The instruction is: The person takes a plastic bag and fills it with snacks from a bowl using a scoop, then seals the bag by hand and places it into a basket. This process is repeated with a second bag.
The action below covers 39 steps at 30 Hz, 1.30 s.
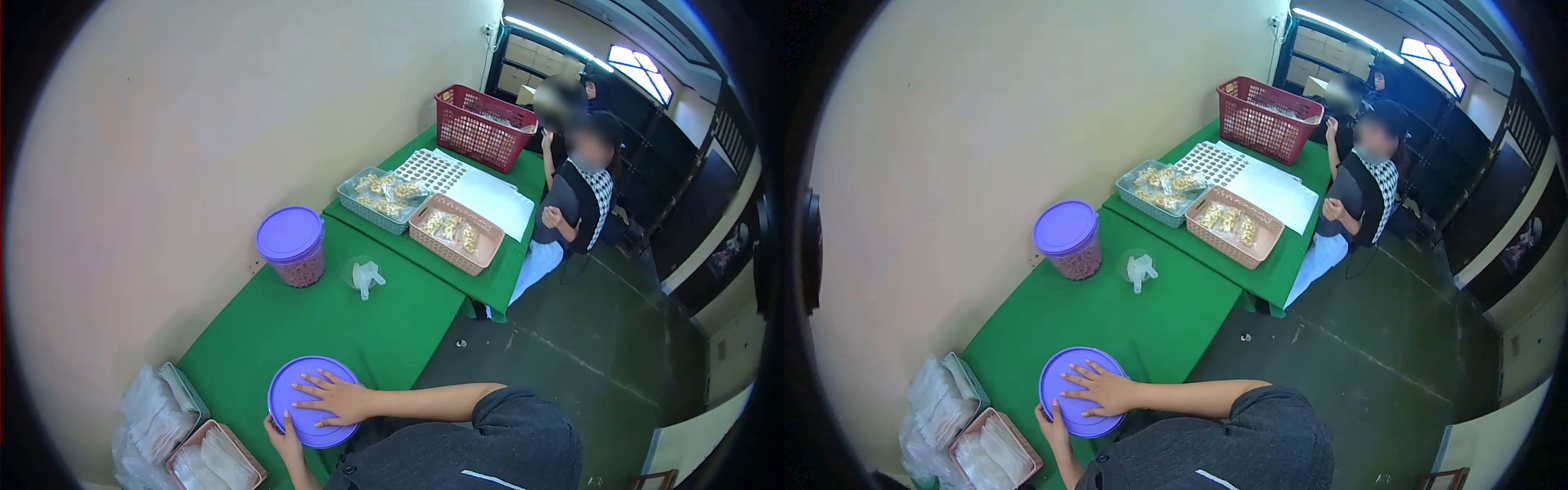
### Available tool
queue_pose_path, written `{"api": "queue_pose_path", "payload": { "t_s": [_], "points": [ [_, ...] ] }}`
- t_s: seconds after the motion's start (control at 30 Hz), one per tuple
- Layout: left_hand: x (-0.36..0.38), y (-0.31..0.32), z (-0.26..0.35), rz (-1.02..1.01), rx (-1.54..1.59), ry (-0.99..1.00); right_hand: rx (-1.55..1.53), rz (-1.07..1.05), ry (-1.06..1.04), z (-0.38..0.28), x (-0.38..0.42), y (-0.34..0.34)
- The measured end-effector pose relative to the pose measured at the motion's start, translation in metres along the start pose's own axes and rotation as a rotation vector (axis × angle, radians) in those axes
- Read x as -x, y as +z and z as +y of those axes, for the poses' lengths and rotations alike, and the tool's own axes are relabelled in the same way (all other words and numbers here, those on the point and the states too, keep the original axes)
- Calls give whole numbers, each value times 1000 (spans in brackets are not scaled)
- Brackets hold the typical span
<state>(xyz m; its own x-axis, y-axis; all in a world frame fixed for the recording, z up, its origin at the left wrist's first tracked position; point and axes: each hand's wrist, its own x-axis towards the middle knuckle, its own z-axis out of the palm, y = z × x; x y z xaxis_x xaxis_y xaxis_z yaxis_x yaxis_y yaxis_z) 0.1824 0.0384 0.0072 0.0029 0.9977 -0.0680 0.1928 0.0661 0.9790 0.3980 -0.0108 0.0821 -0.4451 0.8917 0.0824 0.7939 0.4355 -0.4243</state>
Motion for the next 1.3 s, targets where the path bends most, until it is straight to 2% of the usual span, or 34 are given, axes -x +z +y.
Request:
{"api": "queue_pose_path", "payload": {
  "t_s": [0.13,0.2,0.37,0.6,0.67,0.73,0.77,0.8,0.83,0.87,0.9,0.97,1.0,1.07,1.1,1.17,1.2,1.27,1.3],
  "points": [
    [4,-1,10,-39,7,-50,34,4,-9,-1,-1,-3],
    [4,0,9,-38,8,-39,49,-153,46,-2,-9,-5],
    [4,7,5,26,42,56,7,-146,62,-2,-14,0],
    [12,9,27,71,-65,64,-35,-139,55,-2,-11,-7],
    [15,5,36,26,-132,-18,-57,-124,59,2,-9,-3],
    [19,-4,23,3,-73,-86,-75,-109,56,6,-7,-13],
    [21,-8,16,-34,-16,-161,1,-2,108,11,-4,-19],
    [27,-5,38,-29,-18,-181,66,91,167,17,-1,-40],
    [35,-10,52,-139,-11,-293,69,90,164,22,0,-40],
    [42,-13,62,-249,-6,-411,41,113,280,31,1,-41],
    [44,-16,62,-246,-3,-416,14,137,395,37,0,-39],
    [45,-21,63,-378,-132,-341,-3,146,371,43,-1,-34],
    [42,-21,62,-371,-131,-344,-19,159,352,42,-2,-34],
    [33,-9,72,-33,-410,-55,19,146,281,34,-6,-36],
    [30,-4,80,-32,-407,-54,66,151,212,26,-9,-30],
    [28,11,103,86,-651,347,54,128,158,8,-11,-18],
    [29,19,105,92,-650,347,38,106,102,3,-11,-12],
    [30,40,119,-145,-944,399,58,69,106,3,-11,-9],
    [30,44,112,-141,-943,396,91,43,114,5,-11,-2]
  ]
}}
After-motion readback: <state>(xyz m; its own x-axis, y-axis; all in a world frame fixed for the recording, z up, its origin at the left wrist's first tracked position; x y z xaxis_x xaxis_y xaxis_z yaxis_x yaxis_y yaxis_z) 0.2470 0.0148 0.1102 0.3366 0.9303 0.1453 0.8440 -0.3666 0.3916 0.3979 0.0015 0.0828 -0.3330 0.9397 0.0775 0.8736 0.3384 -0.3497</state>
